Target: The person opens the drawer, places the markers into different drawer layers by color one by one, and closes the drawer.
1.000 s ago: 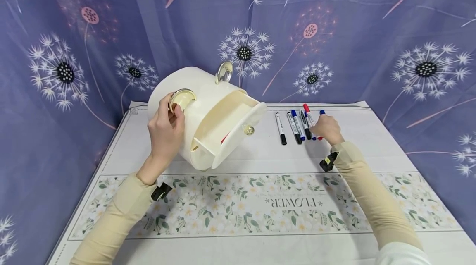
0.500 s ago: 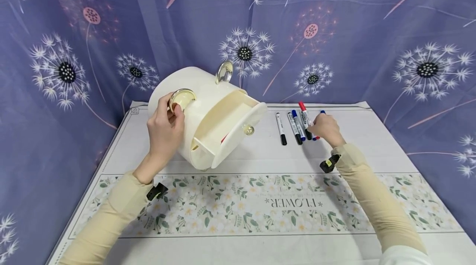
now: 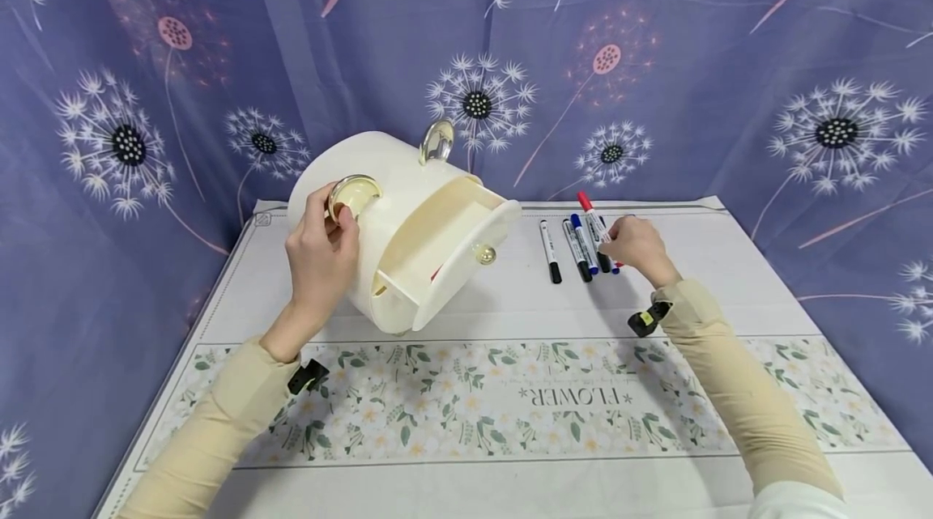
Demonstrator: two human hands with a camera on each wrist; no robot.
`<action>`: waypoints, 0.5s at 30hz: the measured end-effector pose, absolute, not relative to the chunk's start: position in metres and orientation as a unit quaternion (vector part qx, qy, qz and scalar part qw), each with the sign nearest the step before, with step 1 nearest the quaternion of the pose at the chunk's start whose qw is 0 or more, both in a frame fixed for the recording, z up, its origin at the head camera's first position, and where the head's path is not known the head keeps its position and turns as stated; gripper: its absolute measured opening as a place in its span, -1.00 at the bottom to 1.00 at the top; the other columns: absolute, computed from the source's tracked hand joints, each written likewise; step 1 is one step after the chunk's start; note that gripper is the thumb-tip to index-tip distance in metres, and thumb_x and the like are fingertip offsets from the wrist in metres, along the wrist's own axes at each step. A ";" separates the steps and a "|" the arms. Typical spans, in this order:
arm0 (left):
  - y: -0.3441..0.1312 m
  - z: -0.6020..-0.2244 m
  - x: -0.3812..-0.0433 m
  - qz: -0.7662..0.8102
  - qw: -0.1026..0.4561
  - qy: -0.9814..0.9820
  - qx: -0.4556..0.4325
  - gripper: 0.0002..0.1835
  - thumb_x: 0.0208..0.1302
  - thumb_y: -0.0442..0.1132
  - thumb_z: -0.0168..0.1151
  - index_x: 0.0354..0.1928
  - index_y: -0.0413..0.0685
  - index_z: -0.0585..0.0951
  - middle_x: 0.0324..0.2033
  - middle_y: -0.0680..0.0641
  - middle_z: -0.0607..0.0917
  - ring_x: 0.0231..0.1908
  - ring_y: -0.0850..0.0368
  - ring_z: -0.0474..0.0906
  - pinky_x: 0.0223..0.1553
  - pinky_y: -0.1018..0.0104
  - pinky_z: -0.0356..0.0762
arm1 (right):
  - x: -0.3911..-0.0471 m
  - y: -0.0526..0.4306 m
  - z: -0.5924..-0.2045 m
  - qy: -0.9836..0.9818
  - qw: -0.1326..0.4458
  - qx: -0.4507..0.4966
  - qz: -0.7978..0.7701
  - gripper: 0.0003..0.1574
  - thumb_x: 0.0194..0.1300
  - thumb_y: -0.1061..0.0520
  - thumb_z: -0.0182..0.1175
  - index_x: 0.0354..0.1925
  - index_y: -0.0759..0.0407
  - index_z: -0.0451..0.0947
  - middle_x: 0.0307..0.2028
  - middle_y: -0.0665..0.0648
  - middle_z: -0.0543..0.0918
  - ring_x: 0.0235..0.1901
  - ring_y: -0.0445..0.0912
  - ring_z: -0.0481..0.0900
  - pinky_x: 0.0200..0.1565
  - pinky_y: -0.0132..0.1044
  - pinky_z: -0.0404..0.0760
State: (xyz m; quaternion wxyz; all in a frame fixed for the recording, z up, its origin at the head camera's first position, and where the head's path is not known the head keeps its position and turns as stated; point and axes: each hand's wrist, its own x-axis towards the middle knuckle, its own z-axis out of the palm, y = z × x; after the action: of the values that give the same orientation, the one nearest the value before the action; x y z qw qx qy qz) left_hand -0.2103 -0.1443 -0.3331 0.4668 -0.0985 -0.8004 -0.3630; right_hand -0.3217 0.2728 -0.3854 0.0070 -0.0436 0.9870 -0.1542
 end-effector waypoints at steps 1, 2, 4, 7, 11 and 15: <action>-0.144 -0.333 -0.210 -0.363 0.467 -0.800 -0.099 -0.68 0.25 -0.33 -0.02 0.02 -0.34 0.46 -0.19 -0.34 0.64 -0.30 -0.12 0.68 -0.36 0.25 0.60 | -0.321 0.272 -0.385 0.987 0.007 -0.044 -0.153 -0.55 -0.01 0.08 0.17 -0.83 0.01 0.17 -0.87 -0.07 0.31 -0.79 -0.16 0.26 -0.65 -0.35 0.12; -0.144 -0.334 -0.211 -0.363 0.469 -0.799 -0.099 -0.68 0.25 -0.33 -0.02 0.01 -0.33 0.46 -0.19 -0.34 0.64 -0.30 -0.12 0.68 -0.36 0.24 0.60 | -0.321 0.272 -0.384 0.987 0.005 -0.045 -0.154 -0.59 -0.01 0.08 0.18 -0.81 0.03 0.22 -0.86 -0.07 0.34 -0.78 -0.16 0.29 -0.64 -0.35 0.15; -0.144 -0.334 -0.211 -0.364 0.469 -0.799 -0.099 -0.68 0.25 -0.34 -0.02 0.01 -0.33 0.46 -0.19 -0.34 0.64 -0.29 -0.12 0.68 -0.36 0.23 0.60 | -0.320 0.271 -0.382 0.987 0.002 -0.048 -0.153 -0.70 0.00 0.07 0.20 -0.72 0.10 0.36 -0.82 -0.04 0.45 -0.74 -0.14 0.37 -0.60 -0.32 0.22; -0.144 -0.334 -0.210 -0.365 0.470 -0.798 -0.099 -0.69 0.25 -0.34 -0.02 0.01 -0.32 0.46 -0.19 -0.34 0.64 -0.30 -0.12 0.68 -0.36 0.23 0.60 | -0.318 0.269 -0.378 0.986 0.004 -0.055 -0.155 -0.78 0.01 0.05 0.21 -0.50 0.20 0.51 -0.72 0.02 0.58 -0.67 -0.11 0.47 -0.53 -0.29 0.33; -0.144 -0.334 -0.210 -0.367 0.471 -0.797 -0.097 -0.69 0.25 -0.34 -0.02 0.01 -0.31 0.46 -0.19 -0.33 0.64 -0.30 -0.12 0.68 -0.36 0.22 0.60 | -0.315 0.265 -0.373 0.985 0.000 -0.066 -0.157 -0.72 0.02 0.06 0.18 -0.36 0.25 0.53 -0.63 0.09 0.64 -0.61 -0.07 0.53 -0.49 -0.27 0.37; -0.144 -0.334 -0.209 -0.366 0.473 -0.795 -0.097 -0.69 0.25 -0.34 -0.02 0.01 -0.31 0.46 -0.19 -0.33 0.64 -0.29 -0.13 0.67 -0.35 0.22 0.60 | -0.312 0.262 -0.367 0.984 -0.013 -0.072 -0.160 -0.73 0.01 0.08 0.18 -0.36 0.27 0.52 -0.54 0.15 0.66 -0.55 -0.02 0.54 -0.49 -0.27 0.37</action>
State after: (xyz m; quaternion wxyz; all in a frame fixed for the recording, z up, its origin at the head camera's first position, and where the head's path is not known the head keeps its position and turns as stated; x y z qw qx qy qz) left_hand -0.2095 -0.1440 -0.3338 0.4730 -0.0974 -0.7955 -0.3661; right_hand -0.3124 0.2616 -0.3675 -0.0127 -0.0721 0.9845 -0.1595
